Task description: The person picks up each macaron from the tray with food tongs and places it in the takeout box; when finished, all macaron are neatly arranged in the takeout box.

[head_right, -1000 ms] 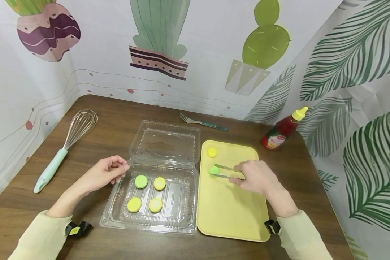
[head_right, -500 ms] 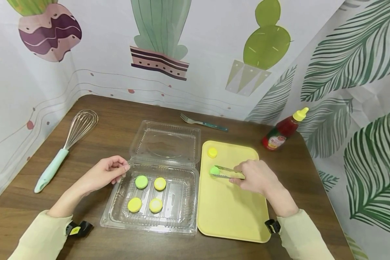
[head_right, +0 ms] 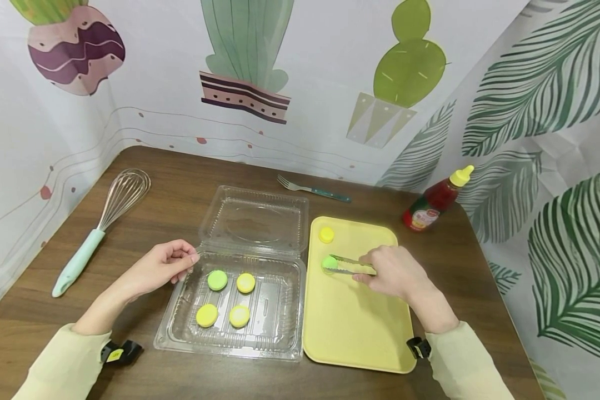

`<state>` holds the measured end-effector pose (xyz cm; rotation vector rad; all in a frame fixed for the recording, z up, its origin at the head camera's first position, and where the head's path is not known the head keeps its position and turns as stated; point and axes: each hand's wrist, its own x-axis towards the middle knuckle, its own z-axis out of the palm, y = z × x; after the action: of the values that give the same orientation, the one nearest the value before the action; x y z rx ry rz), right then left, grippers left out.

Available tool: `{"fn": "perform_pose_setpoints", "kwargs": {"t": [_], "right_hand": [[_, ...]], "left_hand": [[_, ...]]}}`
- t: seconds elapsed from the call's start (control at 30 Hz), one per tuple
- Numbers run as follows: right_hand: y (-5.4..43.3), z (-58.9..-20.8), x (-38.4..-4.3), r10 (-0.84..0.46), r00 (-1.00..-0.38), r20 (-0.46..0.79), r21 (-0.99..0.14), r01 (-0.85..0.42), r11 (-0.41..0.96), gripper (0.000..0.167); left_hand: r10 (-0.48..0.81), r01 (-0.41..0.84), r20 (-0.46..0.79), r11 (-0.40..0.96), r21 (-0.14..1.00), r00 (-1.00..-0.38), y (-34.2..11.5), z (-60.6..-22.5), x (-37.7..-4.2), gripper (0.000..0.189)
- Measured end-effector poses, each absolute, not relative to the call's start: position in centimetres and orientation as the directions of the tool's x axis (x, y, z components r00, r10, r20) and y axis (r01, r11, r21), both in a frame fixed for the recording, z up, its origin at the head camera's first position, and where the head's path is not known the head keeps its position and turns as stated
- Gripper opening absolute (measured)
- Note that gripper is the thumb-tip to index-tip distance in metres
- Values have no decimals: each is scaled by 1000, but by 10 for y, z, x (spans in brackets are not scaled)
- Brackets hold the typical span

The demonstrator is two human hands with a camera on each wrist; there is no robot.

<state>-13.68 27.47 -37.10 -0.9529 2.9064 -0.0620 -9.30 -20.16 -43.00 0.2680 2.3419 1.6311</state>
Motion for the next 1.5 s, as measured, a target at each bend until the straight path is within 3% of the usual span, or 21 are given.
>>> {"fn": "perform_pose_setpoints", "kwargs": {"t": [0.5, 1.17, 1.5], "right_hand": [[273, -355, -136, -570, -820, -51, -71, -566, 821, 34], [267, -329, -132, -627, -779, 19, -25, -627, 778, 18], [257, -324, -131, -665, -746, 48, -9, -666, 746, 21]], "left_hand": [[296, -8, -118, 346, 938, -948, -203, -428, -92, 22], [301, -5, -121, 360, 933, -946, -201, -428, -93, 20], [298, -7, -119, 353, 936, -947, -201, -428, -92, 21]]}}
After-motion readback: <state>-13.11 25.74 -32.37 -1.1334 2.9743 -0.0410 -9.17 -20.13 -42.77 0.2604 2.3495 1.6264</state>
